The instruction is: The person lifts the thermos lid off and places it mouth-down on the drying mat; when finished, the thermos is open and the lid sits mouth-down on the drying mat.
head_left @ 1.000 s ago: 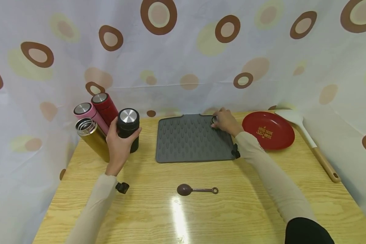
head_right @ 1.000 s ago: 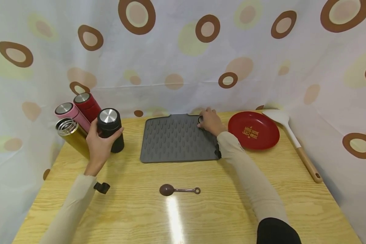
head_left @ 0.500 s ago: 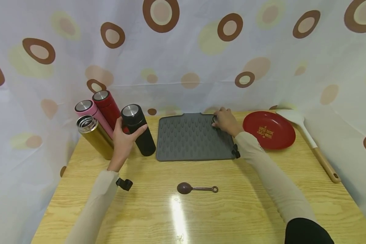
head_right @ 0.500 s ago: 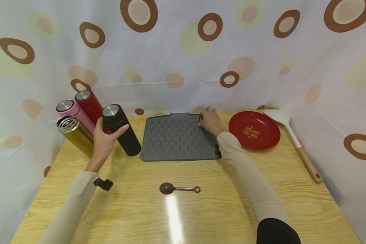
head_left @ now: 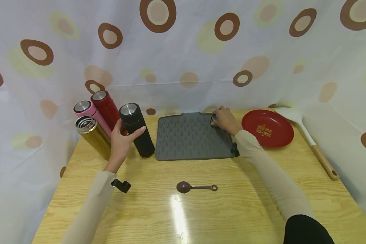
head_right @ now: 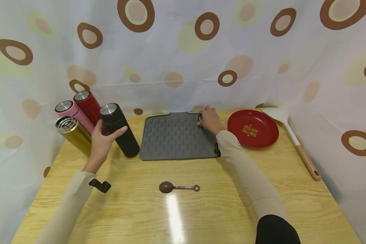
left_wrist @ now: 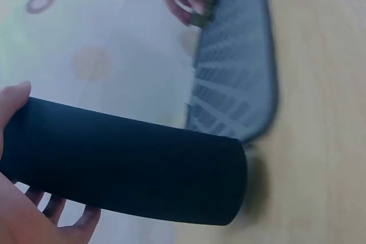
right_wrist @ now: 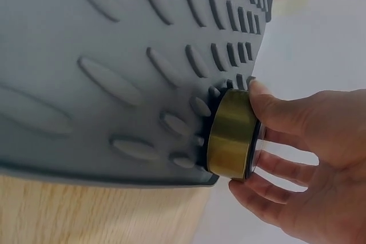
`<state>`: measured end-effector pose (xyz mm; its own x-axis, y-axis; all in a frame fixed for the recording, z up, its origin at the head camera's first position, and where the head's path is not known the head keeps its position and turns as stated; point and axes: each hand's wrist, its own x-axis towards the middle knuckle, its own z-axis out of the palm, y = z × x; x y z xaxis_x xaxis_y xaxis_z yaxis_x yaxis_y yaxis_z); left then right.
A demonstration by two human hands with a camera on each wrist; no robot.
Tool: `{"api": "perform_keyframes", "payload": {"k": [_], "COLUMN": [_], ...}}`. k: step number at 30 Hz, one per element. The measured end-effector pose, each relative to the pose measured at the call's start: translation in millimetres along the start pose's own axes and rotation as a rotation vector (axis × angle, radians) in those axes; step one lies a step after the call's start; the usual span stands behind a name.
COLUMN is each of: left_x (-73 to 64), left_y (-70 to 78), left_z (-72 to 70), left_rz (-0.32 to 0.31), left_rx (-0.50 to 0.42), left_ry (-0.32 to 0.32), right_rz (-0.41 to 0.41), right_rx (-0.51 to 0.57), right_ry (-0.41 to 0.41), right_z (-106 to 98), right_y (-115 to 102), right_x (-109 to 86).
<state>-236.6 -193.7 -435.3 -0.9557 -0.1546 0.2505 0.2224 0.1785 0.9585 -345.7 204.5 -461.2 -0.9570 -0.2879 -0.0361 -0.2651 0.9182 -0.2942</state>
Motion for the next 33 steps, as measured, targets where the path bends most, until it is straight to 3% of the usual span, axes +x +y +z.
{"api": "perform_keyframes", "payload": {"k": [5,11,14,20,27,30,33], "left_x": [4.4,4.1,2.1,-4.9,-11.4,-17.6,-24.3], "left_y": [19.0,30.2,32.1,37.7,41.6,43.4,45.9], "left_z": [-1.0,3.4,6.0,10.5,21.4,27.0,34.0], "left_rz": [-0.02,0.1,0.13,0.157,0.332,0.422,0.561], "left_rx": [-0.037,0.093,0.149,0.14,0.227,0.356,0.534], "left_ry": [-0.01,-0.069,-0.109,-0.179,-0.238,-0.231,-0.188], "right_rz": [-0.011,-0.076,-0.146,-0.317,-0.436,-0.456,-0.426], "right_rx": [0.03,0.128,0.23,0.484,0.614,0.656,0.668], "right_ry": [0.02,0.194,0.274,0.363,0.379,0.319,0.231], "right_z": [0.3,-5.7,-16.5,-45.6,-66.1,-68.8,-67.7], "right_y": [3.4,-4.5,-23.7,-80.0,-127.9,-140.6,-149.6], "right_x": [-0.6,-8.9,-21.1,-52.9,-79.8,-88.8,-96.2]}}
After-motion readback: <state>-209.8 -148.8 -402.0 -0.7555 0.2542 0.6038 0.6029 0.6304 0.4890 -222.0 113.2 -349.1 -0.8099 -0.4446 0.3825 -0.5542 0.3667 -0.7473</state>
